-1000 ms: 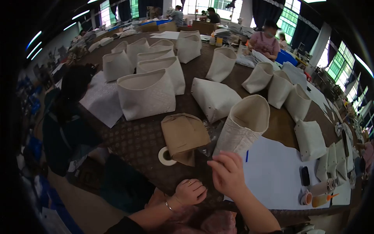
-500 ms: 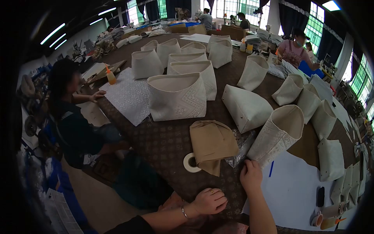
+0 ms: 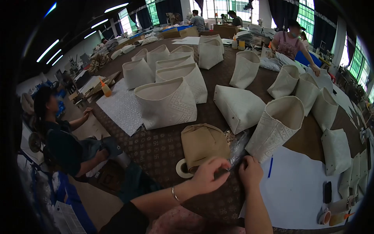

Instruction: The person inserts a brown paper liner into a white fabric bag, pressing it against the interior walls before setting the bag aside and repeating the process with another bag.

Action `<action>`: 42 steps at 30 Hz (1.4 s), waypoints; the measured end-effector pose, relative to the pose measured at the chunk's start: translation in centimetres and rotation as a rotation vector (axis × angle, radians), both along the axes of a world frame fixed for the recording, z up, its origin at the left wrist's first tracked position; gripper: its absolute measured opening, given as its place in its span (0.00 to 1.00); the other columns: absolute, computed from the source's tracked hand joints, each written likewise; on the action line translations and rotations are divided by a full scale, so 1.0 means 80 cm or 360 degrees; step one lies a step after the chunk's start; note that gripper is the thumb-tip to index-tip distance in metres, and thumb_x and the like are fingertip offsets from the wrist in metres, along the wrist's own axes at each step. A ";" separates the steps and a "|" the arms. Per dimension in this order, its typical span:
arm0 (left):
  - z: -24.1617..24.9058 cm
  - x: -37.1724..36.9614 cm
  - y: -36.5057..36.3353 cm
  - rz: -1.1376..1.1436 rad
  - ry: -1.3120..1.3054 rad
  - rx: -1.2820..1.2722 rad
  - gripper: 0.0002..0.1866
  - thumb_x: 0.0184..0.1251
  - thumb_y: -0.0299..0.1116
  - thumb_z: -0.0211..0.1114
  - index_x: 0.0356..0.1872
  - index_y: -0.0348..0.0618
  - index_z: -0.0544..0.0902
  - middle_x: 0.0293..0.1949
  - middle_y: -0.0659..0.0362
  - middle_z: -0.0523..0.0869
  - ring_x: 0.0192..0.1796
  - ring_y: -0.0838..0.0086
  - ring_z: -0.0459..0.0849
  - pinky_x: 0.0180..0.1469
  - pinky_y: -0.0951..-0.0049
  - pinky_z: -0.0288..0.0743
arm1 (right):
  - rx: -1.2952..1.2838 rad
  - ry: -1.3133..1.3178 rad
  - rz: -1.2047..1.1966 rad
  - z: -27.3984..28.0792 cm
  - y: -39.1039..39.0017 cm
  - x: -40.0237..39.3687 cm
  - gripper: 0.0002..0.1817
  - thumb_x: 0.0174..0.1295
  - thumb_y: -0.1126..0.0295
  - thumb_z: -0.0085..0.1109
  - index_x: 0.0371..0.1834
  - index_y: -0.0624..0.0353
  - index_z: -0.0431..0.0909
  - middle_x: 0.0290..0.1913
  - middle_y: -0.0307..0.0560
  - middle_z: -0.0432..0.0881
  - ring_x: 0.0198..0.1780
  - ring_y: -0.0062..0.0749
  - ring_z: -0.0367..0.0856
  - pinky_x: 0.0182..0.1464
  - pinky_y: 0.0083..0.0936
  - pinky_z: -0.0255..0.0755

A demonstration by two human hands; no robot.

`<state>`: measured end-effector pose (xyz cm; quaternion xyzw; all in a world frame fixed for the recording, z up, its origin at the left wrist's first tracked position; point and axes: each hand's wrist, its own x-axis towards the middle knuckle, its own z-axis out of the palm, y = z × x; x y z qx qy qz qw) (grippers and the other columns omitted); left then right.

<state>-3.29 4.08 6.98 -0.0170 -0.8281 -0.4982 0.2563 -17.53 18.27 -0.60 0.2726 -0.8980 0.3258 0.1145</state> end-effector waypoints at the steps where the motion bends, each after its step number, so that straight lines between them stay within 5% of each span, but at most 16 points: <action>1: 0.007 -0.026 -0.012 0.0065 0.0081 -0.0057 0.18 0.61 0.28 0.69 0.52 0.41 0.77 0.47 0.53 0.80 0.49 0.63 0.82 0.49 0.67 0.77 | 0.0004 -0.0006 -0.0018 0.001 0.001 0.000 0.07 0.58 0.68 0.60 0.40 0.49 0.82 0.41 0.49 0.84 0.40 0.51 0.84 0.40 0.43 0.77; 6: 0.006 -0.165 -0.048 0.0499 0.0039 -0.0396 0.41 0.57 0.37 0.72 0.70 0.46 0.60 0.67 0.35 0.59 0.63 0.37 0.70 0.64 0.54 0.71 | 0.0072 -0.0061 -0.0106 0.008 -0.001 0.003 0.06 0.58 0.66 0.61 0.38 0.49 0.84 0.37 0.52 0.85 0.39 0.53 0.84 0.40 0.43 0.77; 10: -0.017 -0.227 -0.046 0.0773 -0.0083 -0.0446 0.44 0.58 0.39 0.73 0.73 0.51 0.57 0.71 0.27 0.50 0.65 0.30 0.68 0.65 0.51 0.71 | 0.0029 -0.0060 -0.0039 0.008 -0.002 0.001 0.07 0.58 0.66 0.61 0.38 0.50 0.84 0.37 0.52 0.85 0.39 0.53 0.84 0.40 0.43 0.77; 12: -0.019 -0.232 -0.047 0.0590 -0.0481 -0.0077 0.39 0.61 0.38 0.72 0.72 0.57 0.60 0.71 0.23 0.48 0.67 0.29 0.66 0.64 0.51 0.72 | 0.0007 -0.0100 -0.0068 0.014 -0.001 0.002 0.07 0.58 0.67 0.61 0.38 0.50 0.84 0.36 0.52 0.85 0.39 0.53 0.83 0.41 0.43 0.76; 15: -0.036 -0.234 -0.055 0.0561 -0.0314 0.0082 0.37 0.64 0.35 0.70 0.71 0.60 0.60 0.73 0.25 0.48 0.64 0.32 0.72 0.64 0.53 0.73 | 0.0021 -0.0138 -0.0102 0.016 -0.002 0.002 0.07 0.58 0.67 0.61 0.38 0.50 0.84 0.36 0.51 0.85 0.40 0.52 0.83 0.41 0.42 0.76; 16: -0.045 -0.237 -0.056 0.0741 -0.0191 -0.0020 0.35 0.65 0.32 0.68 0.71 0.56 0.60 0.69 0.26 0.59 0.62 0.34 0.74 0.63 0.55 0.74 | 0.0009 -0.0144 -0.0054 0.014 0.000 -0.001 0.07 0.58 0.68 0.60 0.38 0.51 0.84 0.36 0.51 0.85 0.40 0.52 0.83 0.41 0.43 0.76; 20: -0.052 -0.218 -0.103 0.0754 0.0380 -0.0080 0.32 0.67 0.31 0.66 0.70 0.51 0.62 0.64 0.36 0.70 0.55 0.43 0.82 0.56 0.60 0.79 | -0.0141 -0.0038 0.0023 0.001 0.002 -0.007 0.07 0.58 0.68 0.60 0.38 0.51 0.84 0.35 0.50 0.85 0.40 0.51 0.83 0.41 0.43 0.76; 23: 0.014 -0.138 -0.098 0.0193 0.0301 0.1512 0.29 0.75 0.34 0.60 0.72 0.51 0.60 0.60 0.53 0.74 0.55 0.69 0.80 0.50 0.68 0.81 | -0.0119 -0.0127 0.0004 0.001 0.004 -0.007 0.07 0.58 0.67 0.61 0.38 0.51 0.84 0.35 0.50 0.85 0.39 0.50 0.84 0.41 0.42 0.76; 26: 0.070 -0.018 -0.076 0.0091 0.0075 0.1808 0.28 0.78 0.34 0.57 0.74 0.52 0.58 0.63 0.58 0.72 0.58 0.68 0.79 0.53 0.67 0.81 | -0.0080 -0.0120 -0.0037 -0.006 0.005 -0.011 0.07 0.57 0.67 0.61 0.39 0.50 0.84 0.34 0.49 0.85 0.39 0.49 0.84 0.42 0.41 0.76; 29: 0.034 0.089 -0.070 -0.0161 0.0188 0.1894 0.29 0.79 0.33 0.56 0.76 0.54 0.57 0.67 0.60 0.70 0.63 0.70 0.77 0.61 0.66 0.77 | -0.0116 -0.0216 0.0019 -0.029 0.010 -0.026 0.09 0.60 0.65 0.61 0.40 0.52 0.85 0.38 0.49 0.86 0.40 0.47 0.85 0.42 0.39 0.76; 32: -0.030 0.204 -0.060 -0.0385 0.0110 0.2124 0.27 0.78 0.29 0.55 0.75 0.52 0.62 0.67 0.60 0.73 0.65 0.71 0.76 0.66 0.65 0.73 | -0.0643 0.0415 0.0011 -0.085 0.023 -0.042 0.11 0.64 0.62 0.59 0.42 0.55 0.85 0.42 0.50 0.86 0.41 0.42 0.86 0.41 0.40 0.76; 35: -0.044 0.300 -0.025 -0.0033 -0.0394 0.2207 0.28 0.78 0.28 0.55 0.76 0.48 0.62 0.67 0.59 0.75 0.66 0.71 0.75 0.67 0.66 0.71 | -0.0798 -0.0399 0.0237 -0.061 0.032 -0.033 0.08 0.66 0.73 0.60 0.45 0.61 0.82 0.40 0.42 0.83 0.34 0.26 0.78 0.39 0.25 0.73; 36: -0.075 0.323 -0.020 -0.0100 -0.0412 0.2255 0.28 0.78 0.29 0.55 0.76 0.47 0.61 0.67 0.59 0.74 0.67 0.71 0.75 0.67 0.67 0.71 | -0.0851 -0.0143 0.0280 -0.043 0.032 -0.012 0.07 0.66 0.78 0.59 0.45 0.61 0.81 0.37 0.38 0.82 0.32 0.23 0.73 0.39 0.18 0.70; 40: -0.159 0.373 -0.002 -0.0155 -0.0637 0.2354 0.30 0.78 0.30 0.55 0.78 0.45 0.58 0.68 0.59 0.73 0.67 0.71 0.75 0.67 0.67 0.71 | -0.1253 -0.0654 0.0317 -0.027 0.061 0.070 0.06 0.69 0.75 0.57 0.45 0.61 0.82 0.38 0.37 0.82 0.33 0.22 0.75 0.39 0.19 0.70; 42: -0.160 0.364 0.003 0.0216 -0.1068 0.2302 0.29 0.80 0.33 0.53 0.78 0.45 0.58 0.68 0.59 0.73 0.67 0.70 0.75 0.68 0.67 0.69 | -0.1437 -0.1339 0.0501 0.010 0.079 0.129 0.08 0.70 0.74 0.57 0.48 0.63 0.81 0.40 0.38 0.82 0.37 0.21 0.78 0.43 0.19 0.71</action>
